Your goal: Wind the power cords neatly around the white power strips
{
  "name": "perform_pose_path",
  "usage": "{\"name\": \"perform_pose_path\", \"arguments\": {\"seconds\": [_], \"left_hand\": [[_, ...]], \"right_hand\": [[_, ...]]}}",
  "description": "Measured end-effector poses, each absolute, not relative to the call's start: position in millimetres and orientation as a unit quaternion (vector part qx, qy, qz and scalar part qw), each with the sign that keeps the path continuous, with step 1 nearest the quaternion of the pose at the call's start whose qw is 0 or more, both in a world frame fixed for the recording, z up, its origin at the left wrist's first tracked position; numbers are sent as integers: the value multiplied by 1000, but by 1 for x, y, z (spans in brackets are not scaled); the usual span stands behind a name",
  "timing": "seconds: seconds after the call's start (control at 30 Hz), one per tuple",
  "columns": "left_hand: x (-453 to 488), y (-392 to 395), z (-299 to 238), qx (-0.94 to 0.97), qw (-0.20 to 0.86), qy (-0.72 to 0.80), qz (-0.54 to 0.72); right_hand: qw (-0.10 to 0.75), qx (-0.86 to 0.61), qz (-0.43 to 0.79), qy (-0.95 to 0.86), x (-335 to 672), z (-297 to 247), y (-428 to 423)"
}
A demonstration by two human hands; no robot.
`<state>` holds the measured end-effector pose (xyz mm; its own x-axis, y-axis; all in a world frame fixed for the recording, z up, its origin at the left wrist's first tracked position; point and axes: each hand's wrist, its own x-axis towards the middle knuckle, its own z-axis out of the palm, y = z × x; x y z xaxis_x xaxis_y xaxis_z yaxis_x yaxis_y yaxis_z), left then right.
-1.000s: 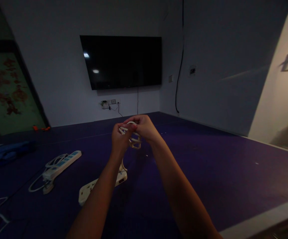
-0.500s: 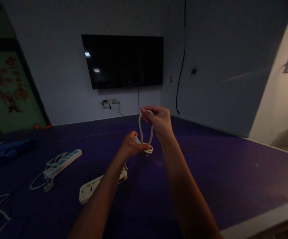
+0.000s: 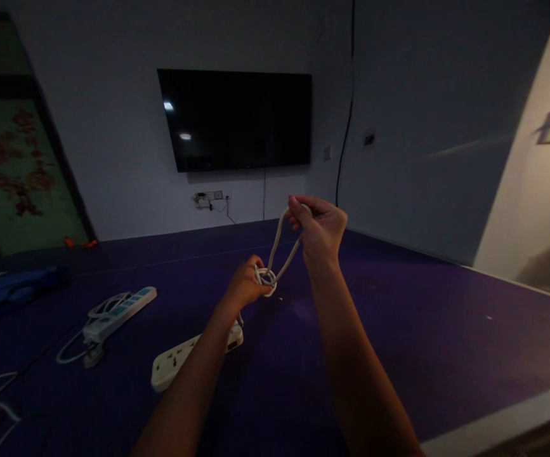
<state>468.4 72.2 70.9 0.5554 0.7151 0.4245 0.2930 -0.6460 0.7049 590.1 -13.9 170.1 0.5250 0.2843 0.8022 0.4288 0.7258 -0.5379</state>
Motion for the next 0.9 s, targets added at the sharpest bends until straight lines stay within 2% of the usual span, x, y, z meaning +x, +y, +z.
{"name": "perform_pose_path", "arguments": {"seconds": [0.2, 0.37, 0.63, 0.9], "left_hand": [[457, 74, 80, 790, 429, 287, 332], [433, 78, 88, 793, 506, 225, 254], [430, 99, 72, 832, 396, 346, 176], [423, 102, 77, 837, 327, 408, 164]], "right_hand": [[803, -355, -34, -477, 591, 172, -18], [815, -359, -28, -453, 604, 169, -10], [800, -356, -10, -483, 611, 164, -1], [651, -419, 44, -632, 601, 148, 24]]}}
